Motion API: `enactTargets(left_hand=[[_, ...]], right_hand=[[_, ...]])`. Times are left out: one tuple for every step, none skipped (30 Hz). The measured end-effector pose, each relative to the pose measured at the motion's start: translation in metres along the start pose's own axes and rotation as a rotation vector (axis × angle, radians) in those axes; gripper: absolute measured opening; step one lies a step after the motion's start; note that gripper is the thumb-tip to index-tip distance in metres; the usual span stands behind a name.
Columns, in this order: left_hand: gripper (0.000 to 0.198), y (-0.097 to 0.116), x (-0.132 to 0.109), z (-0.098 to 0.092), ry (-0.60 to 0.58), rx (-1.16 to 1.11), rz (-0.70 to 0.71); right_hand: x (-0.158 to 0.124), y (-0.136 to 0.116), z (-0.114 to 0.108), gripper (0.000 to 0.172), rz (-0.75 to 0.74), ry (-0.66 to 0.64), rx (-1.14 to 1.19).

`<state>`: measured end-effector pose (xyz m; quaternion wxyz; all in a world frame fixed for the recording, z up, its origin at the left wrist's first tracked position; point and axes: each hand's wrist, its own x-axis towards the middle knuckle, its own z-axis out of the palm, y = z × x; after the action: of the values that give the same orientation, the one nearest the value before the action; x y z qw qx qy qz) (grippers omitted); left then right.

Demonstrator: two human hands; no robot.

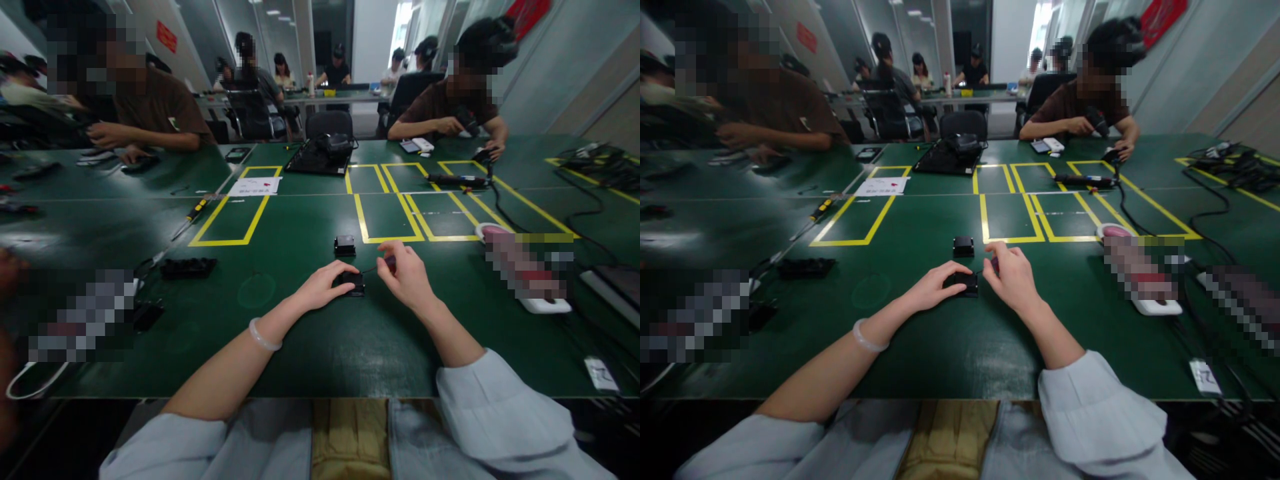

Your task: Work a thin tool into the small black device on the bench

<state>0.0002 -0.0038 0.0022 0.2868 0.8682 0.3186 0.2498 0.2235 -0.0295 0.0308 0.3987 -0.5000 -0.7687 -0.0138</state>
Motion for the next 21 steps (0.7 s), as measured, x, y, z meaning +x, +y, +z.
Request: enactTargets(left_hand=[[0.030,0.0002,0.0000,-0.0002,0.001,-0.001,0.004],[0.029,0.0003,-0.0001,-0.0004,0.002,-0.002,0.007],[0.029,0.0004,-0.0001,-0.0006,0.002,-0.002,0.009],[0.030,0.0005,-0.0001,-0.0008,0.000,-0.003,0.009],[0.030,0.0006,-0.0002,-0.0009,-0.002,-0.003,0.007],[0.030,0.0008,-0.0002,-0.0010,-0.003,-0.003,0.004],[0.030,0.0010,-0.0002,-0.0011,-0.004,-0.003,0.001],[0.030,0.0012,-0.0002,-0.0011,-0.005,-0.003,-0.002],[0.030,0.0015,-0.0001,-0.0012,-0.008,-0.003,-0.005],[0.030,0.0017,0.0000,-0.0013,-0.010,-0.001,-0.007],[0.030,0.0019,0.0001,-0.0014,-0.011,0.000,-0.010],[0.030,0.0020,0.0002,-0.0014,-0.012,0.001,-0.012],[0.031,0.0021,0.0003,-0.0014,-0.012,0.002,-0.013],[0.031,0.0020,0.0003,-0.0014,-0.012,0.002,-0.013],[0.031,0.0019,0.0003,-0.0013,-0.013,0.002,-0.013],[0.031,0.0016,0.0003,-0.0012,-0.012,0.002,-0.012],[0.031,0.0012,0.0003,-0.0010,-0.013,0.002,-0.011],[0.031,0.0009,0.0003,-0.0008,-0.012,0.003,-0.009],[0.031,0.0005,0.0002,-0.0006,-0.010,0.004,-0.008],[0.031,0.0003,0.0002,-0.0004,-0.009,0.005,-0.006],[0.031,0.0002,0.0002,-0.0004,-0.009,0.005,-0.003]], right_hand=[[-0.0002,0.0003,-0.0005,0.014,-0.002,-0.008,-0.001],[-0.0003,0.0006,-0.0009,0.014,-0.003,-0.017,-0.001],[-0.0005,0.0009,-0.0013,0.015,-0.003,-0.023,-0.001],[-0.0007,0.0011,-0.0015,0.017,-0.002,-0.026,0.000],[-0.0009,0.0012,-0.0016,0.019,0.000,-0.028,-0.001],[-0.0010,0.0012,-0.0017,0.019,0.001,-0.028,-0.002],[-0.0011,0.0011,-0.0017,0.020,0.001,-0.027,-0.003],[-0.0011,0.0010,-0.0016,0.019,0.001,-0.026,-0.004],[-0.0010,0.0009,-0.0015,0.019,-0.002,-0.026,-0.004],[-0.0008,0.0008,-0.0013,0.018,-0.005,-0.025,-0.006],[-0.0005,0.0006,-0.0012,0.017,-0.008,-0.023,-0.008],[-0.0002,0.0004,-0.0010,0.016,-0.009,-0.017,-0.013],[0.0001,0.0003,-0.0008,0.015,-0.008,-0.010,-0.019],[0.0004,0.0002,-0.0006,0.015,-0.007,-0.003,-0.024],[0.0006,0.0001,-0.0005,0.014,-0.005,0.004,-0.029],[0.0008,0.0000,-0.0004,0.014,-0.005,0.008,-0.032],[0.0008,0.0000,-0.0004,0.014,-0.004,0.011,-0.034],[0.0008,0.0001,-0.0005,0.015,-0.002,0.012,-0.035],[0.0008,0.0001,-0.0006,0.015,-0.001,0.010,-0.035],[0.0007,0.0001,-0.0009,0.016,-0.001,0.007,-0.035],[0.0007,0.0000,-0.0012,0.016,-0.001,0.003,-0.033]])
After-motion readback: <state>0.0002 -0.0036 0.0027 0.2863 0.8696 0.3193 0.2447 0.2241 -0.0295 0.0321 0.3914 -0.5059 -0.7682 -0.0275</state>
